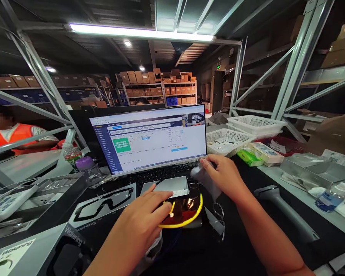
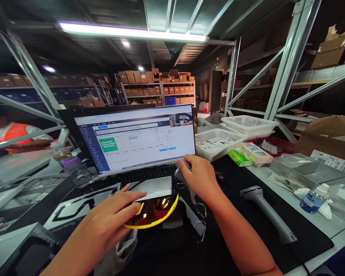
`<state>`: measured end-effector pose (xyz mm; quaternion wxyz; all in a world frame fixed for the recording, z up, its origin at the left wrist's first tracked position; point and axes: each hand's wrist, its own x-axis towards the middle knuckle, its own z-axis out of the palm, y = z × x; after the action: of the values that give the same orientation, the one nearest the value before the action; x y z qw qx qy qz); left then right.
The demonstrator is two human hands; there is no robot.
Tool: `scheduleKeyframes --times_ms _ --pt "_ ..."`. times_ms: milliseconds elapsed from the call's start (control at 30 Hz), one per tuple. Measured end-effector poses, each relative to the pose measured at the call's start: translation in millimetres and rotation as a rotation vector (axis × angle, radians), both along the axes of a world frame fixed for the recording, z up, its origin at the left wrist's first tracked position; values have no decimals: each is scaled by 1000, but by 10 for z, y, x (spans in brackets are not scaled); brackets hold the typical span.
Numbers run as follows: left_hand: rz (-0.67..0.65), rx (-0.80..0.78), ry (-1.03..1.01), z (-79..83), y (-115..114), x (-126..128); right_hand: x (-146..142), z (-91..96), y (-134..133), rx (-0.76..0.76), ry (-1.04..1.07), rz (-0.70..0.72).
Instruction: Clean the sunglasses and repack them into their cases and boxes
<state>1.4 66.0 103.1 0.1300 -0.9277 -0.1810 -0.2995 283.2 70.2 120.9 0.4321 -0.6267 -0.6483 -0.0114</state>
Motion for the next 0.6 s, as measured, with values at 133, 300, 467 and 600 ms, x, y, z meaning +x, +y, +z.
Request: scheduleKeyframes --times_ms 133,300,467,600 --pt "23 31 -21 -17 12 -18 114 -90 252 -102 317 249" --pt "31 33 -21 4 31 -3 -140 -58 -2 -22 416 401" --pt "49 179 -15 15 49 62 -280 65 -374 -300 204 940" --pt "32 260 -23 -16 10 175 -166 6 -181 -406 193 963"
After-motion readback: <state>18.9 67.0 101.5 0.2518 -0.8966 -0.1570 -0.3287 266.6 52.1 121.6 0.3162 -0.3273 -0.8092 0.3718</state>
